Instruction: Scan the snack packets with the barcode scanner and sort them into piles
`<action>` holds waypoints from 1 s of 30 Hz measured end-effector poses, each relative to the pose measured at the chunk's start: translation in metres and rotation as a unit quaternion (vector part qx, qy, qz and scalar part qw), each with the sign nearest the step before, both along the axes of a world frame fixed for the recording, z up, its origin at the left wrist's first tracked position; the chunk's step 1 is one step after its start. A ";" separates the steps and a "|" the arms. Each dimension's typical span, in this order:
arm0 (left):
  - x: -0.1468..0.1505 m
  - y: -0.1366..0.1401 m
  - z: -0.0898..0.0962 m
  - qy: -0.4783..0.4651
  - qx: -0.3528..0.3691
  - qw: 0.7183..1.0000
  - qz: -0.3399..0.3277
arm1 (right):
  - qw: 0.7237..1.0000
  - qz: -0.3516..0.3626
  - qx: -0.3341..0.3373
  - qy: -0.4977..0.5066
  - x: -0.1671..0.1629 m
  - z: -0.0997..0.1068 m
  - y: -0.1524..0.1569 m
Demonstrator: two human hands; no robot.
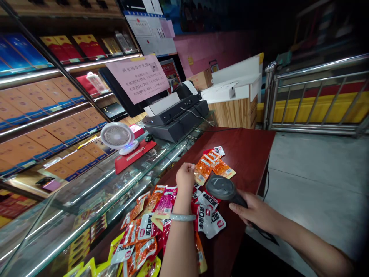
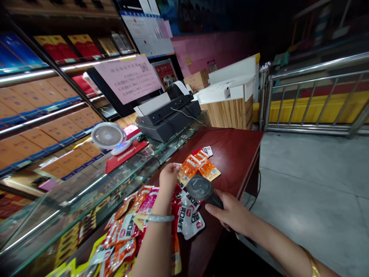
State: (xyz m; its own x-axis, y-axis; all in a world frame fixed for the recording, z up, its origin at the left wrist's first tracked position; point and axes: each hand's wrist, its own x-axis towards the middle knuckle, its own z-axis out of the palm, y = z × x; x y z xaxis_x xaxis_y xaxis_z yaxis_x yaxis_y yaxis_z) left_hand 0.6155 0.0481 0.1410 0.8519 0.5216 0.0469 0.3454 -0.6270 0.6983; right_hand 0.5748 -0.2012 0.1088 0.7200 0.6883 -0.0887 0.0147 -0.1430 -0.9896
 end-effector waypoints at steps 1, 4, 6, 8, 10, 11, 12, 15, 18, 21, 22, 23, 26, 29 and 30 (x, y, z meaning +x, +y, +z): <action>0.002 0.001 -0.001 -0.014 -0.056 0.998 -0.003 | 1.000 0.001 0.004 0.000 0.000 0.000 0.000; -0.001 0.009 0.000 -0.041 -0.100 0.994 -0.018 | 1.000 0.004 0.014 0.002 0.001 -0.001 0.001; -0.008 0.020 0.005 0.016 0.030 0.999 -0.033 | 1.000 0.006 0.012 0.002 0.001 -0.002 0.001; -0.017 0.028 0.012 0.113 0.172 0.977 -0.054 | 1.000 0.005 0.007 0.003 0.001 -0.004 0.001; -0.024 0.032 0.016 0.193 0.242 0.949 -0.065 | 1.000 0.004 0.004 0.004 0.002 -0.006 0.000; -0.026 0.032 0.018 0.218 0.251 0.941 -0.065 | 1.000 0.004 0.003 0.004 0.002 -0.006 0.000; -0.027 0.031 0.018 0.233 0.249 0.938 -0.062 | 1.000 0.004 0.003 0.004 0.002 -0.007 0.000; -0.025 0.030 0.017 0.222 0.206 0.952 -0.049 | 1.000 0.005 0.000 -0.002 0.002 -0.007 0.000; -0.021 0.032 0.014 0.147 0.139 0.979 -0.027 | 1.000 0.012 0.001 -0.013 0.002 -0.005 0.000; -0.016 0.032 0.008 0.059 0.055 0.997 -0.018 | 1.000 0.024 0.000 -0.013 0.003 0.000 0.000; -0.013 0.030 0.005 0.035 0.027 0.999 -0.019 | 1.000 0.027 0.000 -0.012 0.003 0.001 -0.001; -0.011 0.028 0.002 0.016 -0.001 1.000 -0.022 | 0.999 0.031 0.000 -0.011 0.003 0.003 -0.001; -0.004 0.018 -0.006 -0.013 -0.081 0.996 -0.029 | 0.999 0.045 -0.001 -0.018 0.003 0.007 -0.002; 0.000 0.011 -0.013 -0.038 -0.147 0.988 -0.043 | 0.998 0.056 -0.003 -0.033 0.004 0.009 -0.002; 0.001 0.009 -0.015 -0.050 -0.158 0.985 -0.046 | 0.998 0.058 -0.003 -0.034 0.004 0.010 -0.002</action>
